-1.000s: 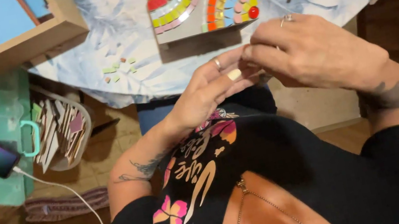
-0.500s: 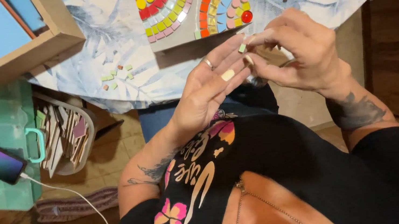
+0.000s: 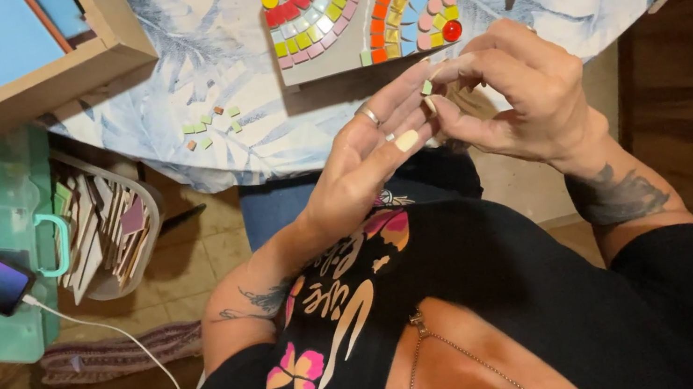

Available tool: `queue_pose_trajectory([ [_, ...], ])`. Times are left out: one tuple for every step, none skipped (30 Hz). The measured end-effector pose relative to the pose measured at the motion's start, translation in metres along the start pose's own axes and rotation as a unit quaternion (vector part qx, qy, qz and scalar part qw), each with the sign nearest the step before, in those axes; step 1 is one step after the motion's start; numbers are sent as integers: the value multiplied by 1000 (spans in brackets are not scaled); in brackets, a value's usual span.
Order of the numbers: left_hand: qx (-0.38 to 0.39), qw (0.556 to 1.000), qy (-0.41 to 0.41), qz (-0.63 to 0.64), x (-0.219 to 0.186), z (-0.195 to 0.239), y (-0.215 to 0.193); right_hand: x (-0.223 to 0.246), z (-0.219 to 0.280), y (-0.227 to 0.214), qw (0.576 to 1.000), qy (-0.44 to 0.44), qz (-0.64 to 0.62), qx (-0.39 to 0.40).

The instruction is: The person applies glue to a small board with a rainbow mosaic pattern and places small colored tiles into the glued areas. They use a wooden stick to adjust the tiles and ensure proper alignment.

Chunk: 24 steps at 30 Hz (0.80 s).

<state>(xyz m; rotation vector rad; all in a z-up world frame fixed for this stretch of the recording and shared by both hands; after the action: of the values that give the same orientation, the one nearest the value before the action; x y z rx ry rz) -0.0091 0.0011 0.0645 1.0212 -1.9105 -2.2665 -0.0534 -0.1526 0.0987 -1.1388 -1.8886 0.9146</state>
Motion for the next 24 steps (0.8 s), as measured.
queue_pose_trajectory([
  [4,1000,1,3,0,0,-1,0,-1,0,1000,1,-2,4],
  [9,1000,2,6,0,0,-1,1,-2,1,1000,1,-4,9],
  [8,1000,3,8,-1,1,-2,1,-3,1,1000,0,-5,12],
  [9,1000,3,4,-2,2,-3,1,-5,1,1000,-5,-6,17],
  [9,1000,2,0,-3,3,-4,1,-6,1,1000,-10,-7,22],
  [10,1000,5,1,-3,4,-6,1,-10,0,1000,-13,-6,23],
  [19,1000,14,-17,-4,6,-7,2,-13,-1,999,-14,-22,30],
  [28,999,24,-34,-6,8,-9,2,-18,-1,998,-17,-39,37],
  [28,999,28,-34,-7,8,-9,2,-23,-2,998,-20,-39,39],
  [19,1000,21,-5,-7,8,-10,2,-28,-3,998,-31,-42,38],
  [10,1000,15,24,-8,9,-11,2,-33,-3,997,-41,-46,38],
  [9,999,19,26,-8,9,-12,2,-36,-2,997,-45,-46,41],
  [-7,999,7,30,-8,9,-14,2,-38,0,996,-62,-28,50],
  [-22,999,-8,36,-7,10,-17,2,-39,1,995,-75,-8,59],
  [-23,999,-7,39,-9,9,-19,2,-40,2,995,-76,-8,62],
  [-15,999,-9,48,-8,9,-19,2,-40,0,996,-70,-17,51],
  [-6,998,-10,58,-8,10,-20,2,-39,-1,997,-63,-25,41],
  [-9,998,-10,60,-9,10,-21,2,-37,-2,997,-62,-28,44],
  [-2,999,-6,42,-10,11,-21,1,-36,-3,997,-58,-29,49],
  [10,1000,-5,22,-12,10,-21,1,-34,-6,997,-50,-26,51],
  [12,1000,-8,22,-11,10,-21,-1,-33,-5,997,-48,-24,51],
  [15,1000,-7,11,-11,10,-21,-3,-33,-4,996,-63,-25,63],
  [19,1000,-6,0,-10,10,-20,-4,-32,-4,994,-78,-26,75],
  [19,1000,-5,-2,-9,9,-20,-6,-33,-4,994,-79,-25,73],
])
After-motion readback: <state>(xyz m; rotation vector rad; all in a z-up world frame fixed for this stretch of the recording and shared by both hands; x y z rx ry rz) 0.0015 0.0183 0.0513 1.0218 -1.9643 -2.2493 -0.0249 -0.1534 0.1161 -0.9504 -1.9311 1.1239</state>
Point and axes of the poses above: each hand's wrist, its own z-axis away from the middle knuckle, its own y-axis out of the palm, x = y × z, the point moved 2 cm from there along -z, towards the middle knuckle, and after that the axes turned 15 degrees about z, right-handed, at the moved point
